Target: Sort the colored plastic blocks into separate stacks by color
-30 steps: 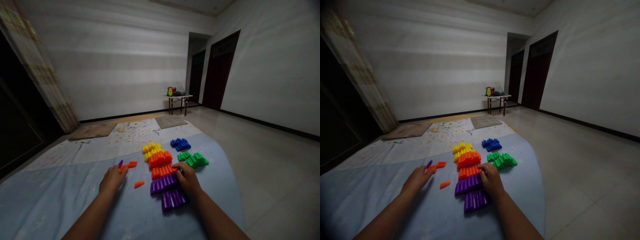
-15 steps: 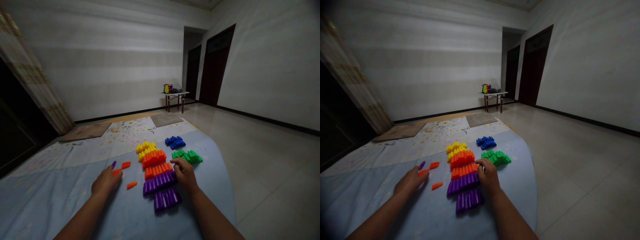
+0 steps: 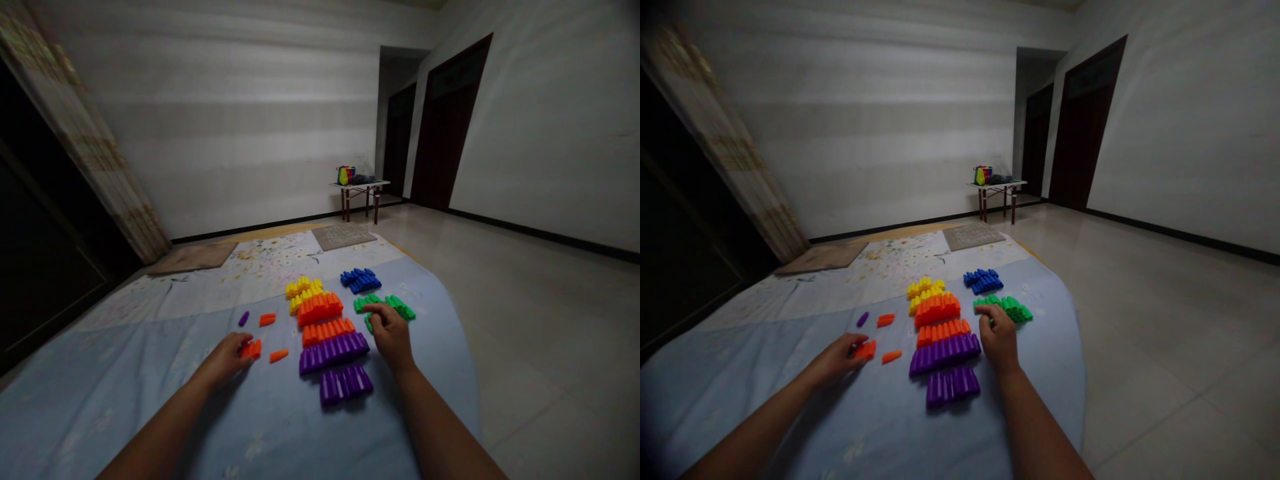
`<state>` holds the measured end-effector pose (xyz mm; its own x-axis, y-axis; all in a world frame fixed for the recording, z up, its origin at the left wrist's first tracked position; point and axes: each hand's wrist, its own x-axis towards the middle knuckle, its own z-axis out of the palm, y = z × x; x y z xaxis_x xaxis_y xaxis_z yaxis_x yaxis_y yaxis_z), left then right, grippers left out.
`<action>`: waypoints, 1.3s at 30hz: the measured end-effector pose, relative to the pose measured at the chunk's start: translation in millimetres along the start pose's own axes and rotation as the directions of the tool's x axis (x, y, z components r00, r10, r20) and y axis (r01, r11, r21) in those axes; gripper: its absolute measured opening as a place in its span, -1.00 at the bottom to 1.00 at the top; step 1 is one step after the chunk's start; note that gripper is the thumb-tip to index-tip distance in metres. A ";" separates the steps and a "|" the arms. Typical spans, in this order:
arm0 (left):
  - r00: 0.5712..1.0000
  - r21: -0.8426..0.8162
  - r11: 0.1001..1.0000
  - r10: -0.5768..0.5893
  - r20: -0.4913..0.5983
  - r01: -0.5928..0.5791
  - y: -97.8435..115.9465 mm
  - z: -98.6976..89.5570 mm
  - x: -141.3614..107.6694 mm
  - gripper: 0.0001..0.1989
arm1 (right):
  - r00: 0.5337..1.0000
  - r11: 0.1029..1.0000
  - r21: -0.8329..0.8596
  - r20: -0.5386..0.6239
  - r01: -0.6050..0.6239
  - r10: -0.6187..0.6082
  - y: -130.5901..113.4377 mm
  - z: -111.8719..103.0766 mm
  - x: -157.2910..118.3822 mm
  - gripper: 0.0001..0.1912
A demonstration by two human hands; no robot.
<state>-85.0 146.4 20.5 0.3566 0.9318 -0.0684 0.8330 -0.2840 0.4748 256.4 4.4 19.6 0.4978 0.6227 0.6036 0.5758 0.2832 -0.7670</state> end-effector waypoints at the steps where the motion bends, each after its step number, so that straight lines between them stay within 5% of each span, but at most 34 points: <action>1: 1.000 -0.007 1.000 -0.009 -0.001 0.009 -1.3 -0.3 -1.0 -0.46 | 1.000 1.000 -0.002 -0.002 0.000 0.000 0.4 -0.2 -0.2 -0.75; 5: 1.000 -0.038 0.999 -0.023 -0.008 0.023 6.8 -4.4 -4.3 -0.45 | 0.999 1.000 0.001 -0.038 -0.006 0.006 -0.7 -2.6 0.8 -0.75; 10: 0.989 -0.119 0.984 0.126 -0.077 -0.135 65.2 -2.7 -5.9 -0.43 | 0.999 1.000 0.019 -0.050 0.024 -0.023 -4.4 -4.3 2.0 -0.76; 15: 0.966 -0.059 0.968 0.237 -0.103 -0.244 119.0 16.6 -0.6 -0.54 | 0.999 0.999 0.008 -0.037 0.034 -0.033 -4.1 -3.6 1.5 -0.75; 20: 0.965 -0.013 0.968 0.249 -0.081 -0.251 133.3 37.2 8.9 -0.55 | 0.999 0.999 0.014 -0.025 0.039 -0.039 -2.9 -3.3 1.4 -0.75; 29: 0.969 -0.013 0.973 0.230 -0.091 -0.232 132.2 39.6 6.9 -0.54 | 0.999 0.999 0.028 -0.003 0.033 -0.033 -4.8 -3.5 0.9 -0.74; 39: 0.970 0.049 0.998 -0.014 -0.241 0.027 48.9 -0.1 4.9 -0.59 | 0.999 1.000 0.003 0.041 0.026 -0.026 -9.7 -1.2 2.0 -0.75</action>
<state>-42.5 137.1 43.4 0.2324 0.9627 0.1384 0.8619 -0.2697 0.4294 252.5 2.1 28.6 0.4559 0.6443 0.6140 0.5867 0.3012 -0.7517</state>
